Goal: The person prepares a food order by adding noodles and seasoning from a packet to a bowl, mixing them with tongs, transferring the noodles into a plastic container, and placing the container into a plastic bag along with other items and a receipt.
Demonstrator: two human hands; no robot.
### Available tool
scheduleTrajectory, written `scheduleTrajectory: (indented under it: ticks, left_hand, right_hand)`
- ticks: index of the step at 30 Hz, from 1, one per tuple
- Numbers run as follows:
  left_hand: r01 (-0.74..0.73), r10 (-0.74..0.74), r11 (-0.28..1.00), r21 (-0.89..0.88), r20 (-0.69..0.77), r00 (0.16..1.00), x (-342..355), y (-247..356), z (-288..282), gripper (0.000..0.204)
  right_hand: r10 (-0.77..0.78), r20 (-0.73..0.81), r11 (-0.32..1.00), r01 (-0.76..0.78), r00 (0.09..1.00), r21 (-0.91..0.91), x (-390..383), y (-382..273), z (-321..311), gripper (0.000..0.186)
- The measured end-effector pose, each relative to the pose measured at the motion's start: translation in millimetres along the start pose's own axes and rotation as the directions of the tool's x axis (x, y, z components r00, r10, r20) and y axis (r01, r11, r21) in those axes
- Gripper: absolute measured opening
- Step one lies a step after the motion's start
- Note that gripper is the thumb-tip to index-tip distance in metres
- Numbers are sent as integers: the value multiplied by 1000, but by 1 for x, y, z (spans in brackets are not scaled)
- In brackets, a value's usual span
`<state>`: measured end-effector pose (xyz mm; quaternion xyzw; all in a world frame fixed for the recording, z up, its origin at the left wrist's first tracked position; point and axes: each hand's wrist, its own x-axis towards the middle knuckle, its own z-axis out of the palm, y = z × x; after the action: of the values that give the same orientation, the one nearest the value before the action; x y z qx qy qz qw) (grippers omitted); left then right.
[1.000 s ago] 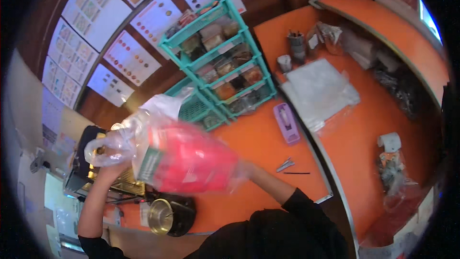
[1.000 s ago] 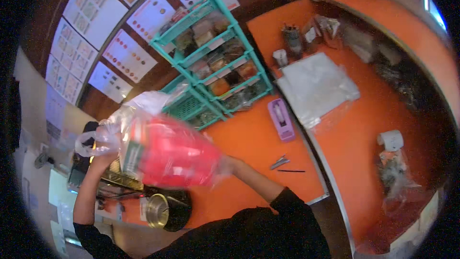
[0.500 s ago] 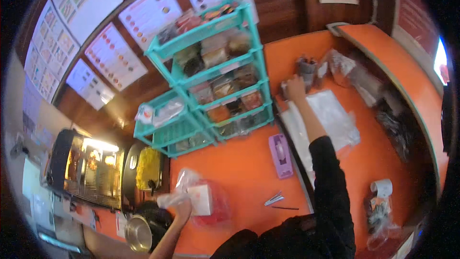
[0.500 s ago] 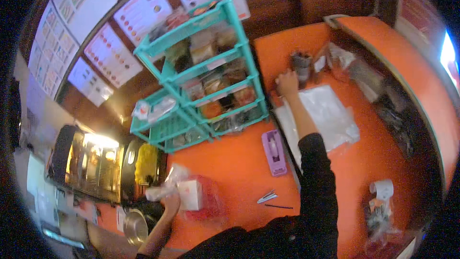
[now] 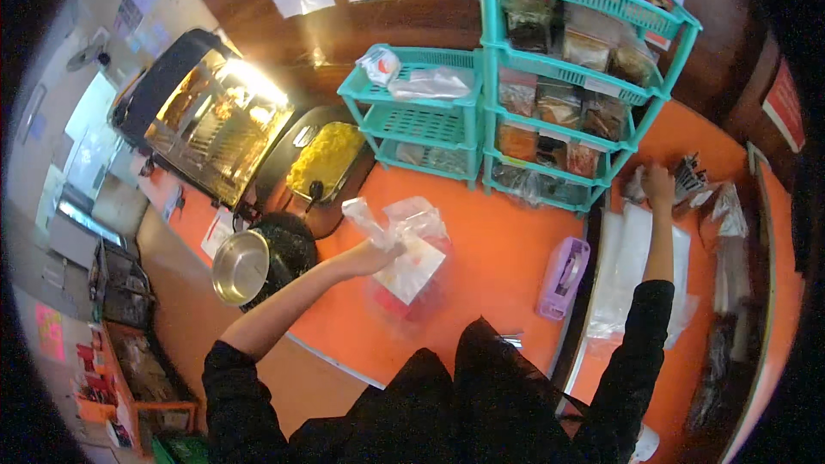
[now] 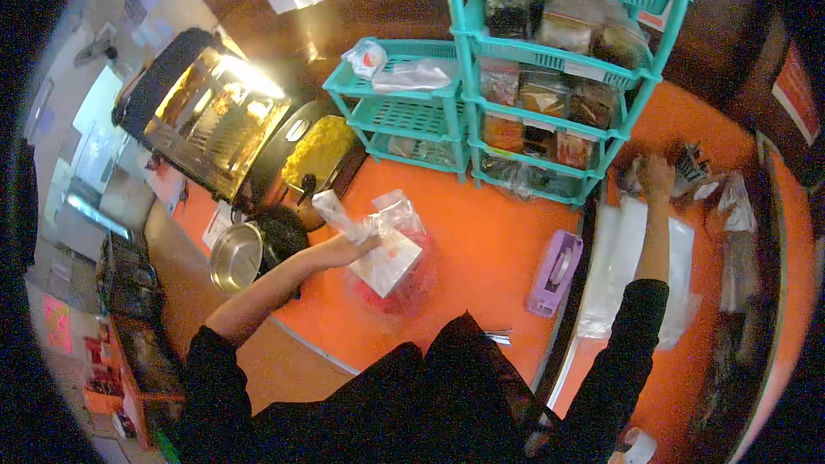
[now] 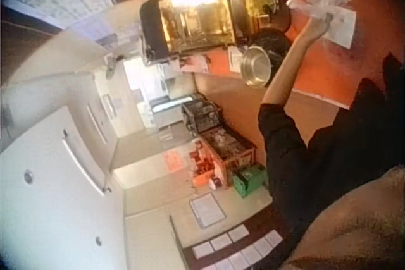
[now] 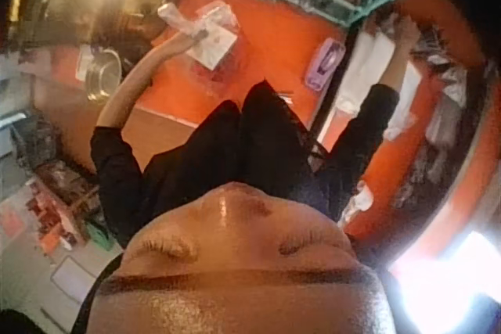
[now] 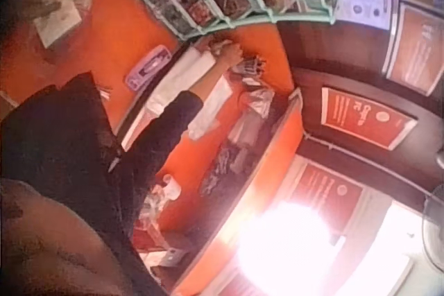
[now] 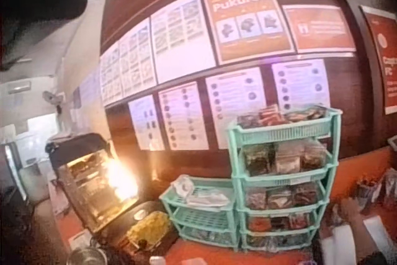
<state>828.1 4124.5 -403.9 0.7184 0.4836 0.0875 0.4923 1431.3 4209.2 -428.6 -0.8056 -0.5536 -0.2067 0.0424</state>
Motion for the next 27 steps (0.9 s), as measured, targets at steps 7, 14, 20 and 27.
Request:
scheduleTrajectory:
  ticks: [7, 14, 20, 27]
  left_hand:
    - [-203, 203, 978, -34, -29, 979, 9, -4, 2, 39]
    - [-243, 259, 960, -140, 107, 960, 22, 7, -5, 36]
    - [-42, 59, 991, -128, 130, 990, -8, 20, -21, 28]
    - [-93, 38, 988, 125, 383, 923, 37, 11, -36, 20]
  right_hand:
    - [21, -33, 980, -14, 999, 198, 9, 1, 20, 28]
    - [46, -111, 998, -40, 993, 54, 4, 38, -5, 32]
    - [27, -195, 535, 150, 980, 831, -111, -90, -147, 6]
    - [-179, -47, -6, 46, 983, 999, -285, -346, -165, 11]
